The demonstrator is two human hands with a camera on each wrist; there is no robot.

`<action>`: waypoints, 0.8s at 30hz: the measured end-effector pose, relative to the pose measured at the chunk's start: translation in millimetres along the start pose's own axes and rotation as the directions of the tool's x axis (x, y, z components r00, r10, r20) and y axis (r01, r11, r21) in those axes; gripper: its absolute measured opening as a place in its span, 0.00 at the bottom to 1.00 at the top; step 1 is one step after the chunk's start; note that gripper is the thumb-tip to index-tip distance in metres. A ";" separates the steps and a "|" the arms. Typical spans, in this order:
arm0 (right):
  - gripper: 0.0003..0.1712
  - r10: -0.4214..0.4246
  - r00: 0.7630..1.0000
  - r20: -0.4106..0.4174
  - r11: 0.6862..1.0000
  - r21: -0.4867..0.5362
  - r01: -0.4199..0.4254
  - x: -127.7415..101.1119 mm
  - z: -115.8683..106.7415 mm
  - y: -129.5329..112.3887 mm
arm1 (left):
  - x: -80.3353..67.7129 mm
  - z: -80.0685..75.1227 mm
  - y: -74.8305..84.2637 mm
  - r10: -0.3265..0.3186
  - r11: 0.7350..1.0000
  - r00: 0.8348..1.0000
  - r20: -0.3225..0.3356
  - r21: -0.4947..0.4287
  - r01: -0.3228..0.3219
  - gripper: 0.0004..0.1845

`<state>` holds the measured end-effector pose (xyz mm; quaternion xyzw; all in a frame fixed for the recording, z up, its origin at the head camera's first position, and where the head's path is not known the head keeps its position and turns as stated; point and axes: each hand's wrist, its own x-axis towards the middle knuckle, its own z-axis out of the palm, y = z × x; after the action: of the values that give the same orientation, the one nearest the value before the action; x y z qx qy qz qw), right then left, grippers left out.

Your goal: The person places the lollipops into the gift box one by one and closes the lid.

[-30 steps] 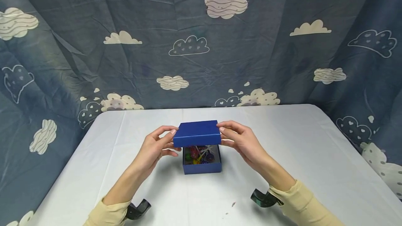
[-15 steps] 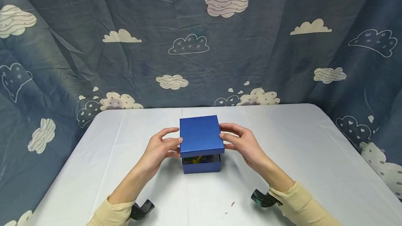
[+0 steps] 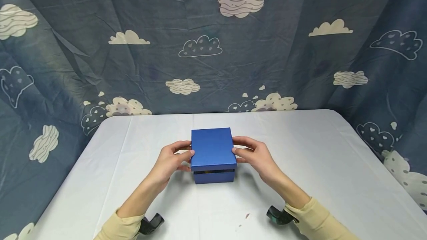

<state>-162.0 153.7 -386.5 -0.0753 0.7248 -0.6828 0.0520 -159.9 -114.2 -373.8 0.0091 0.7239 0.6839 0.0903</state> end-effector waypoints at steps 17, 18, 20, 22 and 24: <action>0.26 0.035 0.999 -0.015 0.999 0.003 -0.035 -1.0 1.9 9.1 | -0.8 1.2 -13.6 -0.019 1.000 1.000 -0.007 -0.010 0.019 0.21; 0.25 0.039 0.999 -0.019 0.999 0.001 -0.039 -1.3 2.1 9.3 | -1.0 1.3 -14.2 -0.020 1.000 1.000 -0.006 -0.011 0.020 0.21; 0.25 0.042 0.999 -0.024 0.999 -0.003 -0.042 -2.0 2.2 9.9 | -1.3 1.7 -15.0 -0.020 1.000 1.000 -0.005 -0.010 0.020 0.21; 0.25 0.044 0.999 -0.029 0.999 -0.005 -0.044 -2.8 2.3 10.9 | -1.7 2.2 -15.6 -0.020 1.000 1.000 -0.009 -0.008 0.020 0.21; 0.26 0.041 0.999 -0.024 0.999 -0.006 -0.041 -3.9 2.7 11.9 | -2.6 2.5 -16.2 -0.019 1.000 1.000 -0.013 -0.005 0.019 0.21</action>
<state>-158.2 152.5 -398.7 -0.0523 0.7289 -0.6802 0.0574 -155.2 -113.2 -389.7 -0.0025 0.7228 0.6849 0.0919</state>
